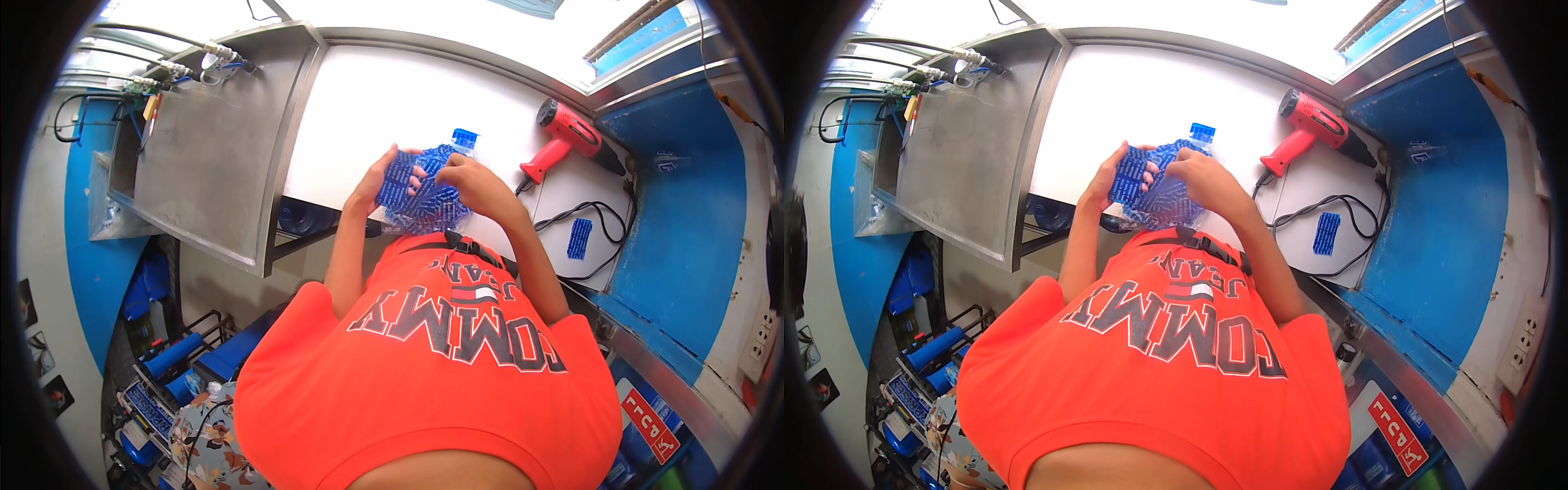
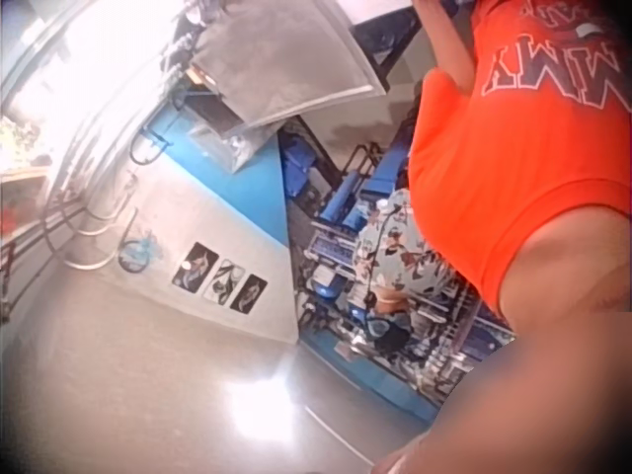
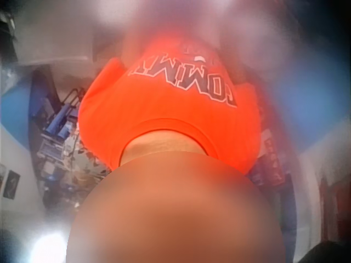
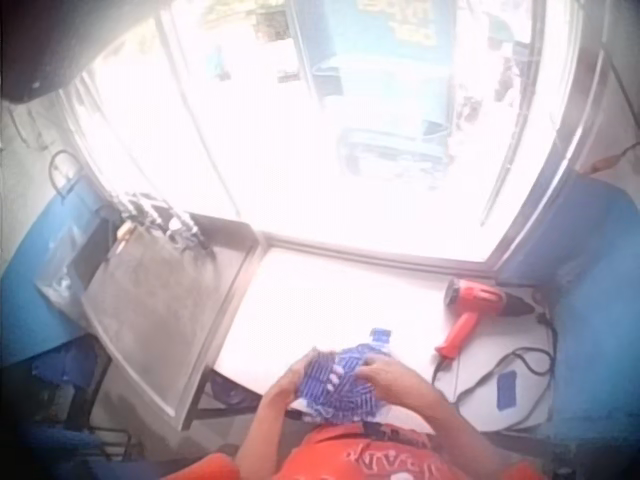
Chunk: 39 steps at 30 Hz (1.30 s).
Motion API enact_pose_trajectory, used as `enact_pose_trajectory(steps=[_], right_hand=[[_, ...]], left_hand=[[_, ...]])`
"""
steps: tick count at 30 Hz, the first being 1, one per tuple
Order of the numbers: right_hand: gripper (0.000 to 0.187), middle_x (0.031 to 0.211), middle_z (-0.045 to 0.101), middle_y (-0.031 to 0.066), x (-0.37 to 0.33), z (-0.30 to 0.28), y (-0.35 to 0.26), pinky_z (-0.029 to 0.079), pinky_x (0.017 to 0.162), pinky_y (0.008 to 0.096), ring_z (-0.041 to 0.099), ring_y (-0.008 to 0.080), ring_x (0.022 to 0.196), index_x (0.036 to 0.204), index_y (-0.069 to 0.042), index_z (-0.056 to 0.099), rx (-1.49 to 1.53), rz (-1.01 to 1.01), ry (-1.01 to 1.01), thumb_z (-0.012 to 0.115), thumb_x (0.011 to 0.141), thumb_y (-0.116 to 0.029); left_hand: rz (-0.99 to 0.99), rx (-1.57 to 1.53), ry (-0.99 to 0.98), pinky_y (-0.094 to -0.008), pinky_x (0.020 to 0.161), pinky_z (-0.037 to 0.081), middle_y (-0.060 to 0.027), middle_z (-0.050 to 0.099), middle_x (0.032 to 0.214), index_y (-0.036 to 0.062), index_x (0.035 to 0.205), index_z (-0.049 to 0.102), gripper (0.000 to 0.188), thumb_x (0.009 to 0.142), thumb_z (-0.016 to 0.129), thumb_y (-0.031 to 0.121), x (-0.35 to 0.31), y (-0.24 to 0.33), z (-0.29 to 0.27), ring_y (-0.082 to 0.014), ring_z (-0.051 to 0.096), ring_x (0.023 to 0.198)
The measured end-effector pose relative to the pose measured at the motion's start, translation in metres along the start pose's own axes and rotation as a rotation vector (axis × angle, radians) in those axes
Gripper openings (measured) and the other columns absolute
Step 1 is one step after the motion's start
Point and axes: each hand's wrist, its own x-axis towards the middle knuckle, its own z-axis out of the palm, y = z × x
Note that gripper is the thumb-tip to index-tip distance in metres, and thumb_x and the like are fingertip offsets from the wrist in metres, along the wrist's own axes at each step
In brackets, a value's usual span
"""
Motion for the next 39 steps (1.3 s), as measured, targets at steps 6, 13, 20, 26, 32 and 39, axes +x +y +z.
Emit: enact_pose_trajectory(steps=[6, 13, 20, 26, 32, 39], right_hand=[[0.022, 0.094, 0.068, 0.0127, 0.008, 0.015, -0.016, 0.051, 0.081, 0.043, 0.067, 0.032, 0.091, 0.109, -0.004, 0.064, -0.16, -0.055, 0.068, 0.069, 0.09, -0.013], [0.031, 0.099, 0.069, 0.014, 0.012, 0.039, 0.032, 0.05, 0.082, 0.0451, 0.067, 0.0329, 0.096, 0.106, -0.005, 0.062, -0.127, 0.085, 0.309, 0.077, 0.084, -0.022], [0.02, 0.097, 0.067, 0.017, 0.017, 0.052, 0.054, 0.051, 0.08, 0.0449, 0.066, 0.0345, 0.093, 0.099, -0.001, 0.064, -0.118, 0.163, 0.231, 0.073, 0.086, -0.015], [0.015, 0.095, 0.067, 0.0154, 0.014, 0.005, 0.017, 0.053, 0.077, 0.036, 0.068, 0.0285, 0.087, 0.1, 0.005, 0.065, 0.101, 0.128, 0.343, 0.069, 0.087, -0.002], [0.016, 0.096, 0.07, 0.0177, 0.017, -0.023, -0.003, 0.052, 0.079, 0.0404, 0.069, 0.0341, 0.089, 0.102, 0.002, 0.069, 0.3, 0.165, 0.244, 0.065, 0.09, -0.008], [0.031, 0.094, 0.071, 0.0172, 0.025, 0.019, 0.004, 0.053, 0.078, 0.0422, 0.07, 0.0337, 0.088, 0.104, 0.0, 0.066, 0.246, 0.24, 0.121, 0.072, 0.09, -0.027]], left_hand=[[-0.261, 0.177, -0.22, -0.0325, 0.066, 0.062, -0.0124, 0.071, 0.101, 0.0043, 0.126, 0.058, 0.062, 0.104, 0.043, 0.06, -0.002, 0.004, 0.016, -0.0179, 0.072, 0.077], [-0.036, 0.027, -0.074, -0.0365, 0.079, 0.062, -0.0173, 0.071, 0.109, 0.0024, 0.14, 0.052, 0.046, 0.096, 0.063, 0.011, -0.006, 0.007, -0.01, -0.0232, 0.073, 0.094], [0.165, 0.035, 0.185, -0.0311, 0.078, 0.062, -0.0174, 0.072, 0.113, 0.0065, 0.141, 0.052, 0.043, 0.098, 0.055, 0.005, -0.012, 0.016, -0.02, -0.0182, 0.071, 0.092], [0.193, 0.256, 0.215, -0.0276, 0.074, 0.059, -0.0141, 0.072, 0.11, 0.0053, 0.138, 0.054, 0.04, 0.104, 0.058, 0.027, 0.001, 0.006, -0.008, -0.014, 0.07, 0.088], [-0.056, 0.093, -0.003, -0.032, 0.076, 0.062, -0.016, 0.071, 0.109, 0.003, 0.137, 0.054, 0.063, 0.106, 0.04, 0.056, 0.002, 0.016, 0.011, -0.019, 0.072, 0.093], [-0.11, 0.119, -0.048, -0.0331, 0.074, 0.063, -0.0136, 0.072, 0.103, 0.0021, 0.132, 0.056, 0.042, 0.104, 0.055, 0.035, -0.007, 0.007, 0.012, -0.0202, 0.073, 0.085]])
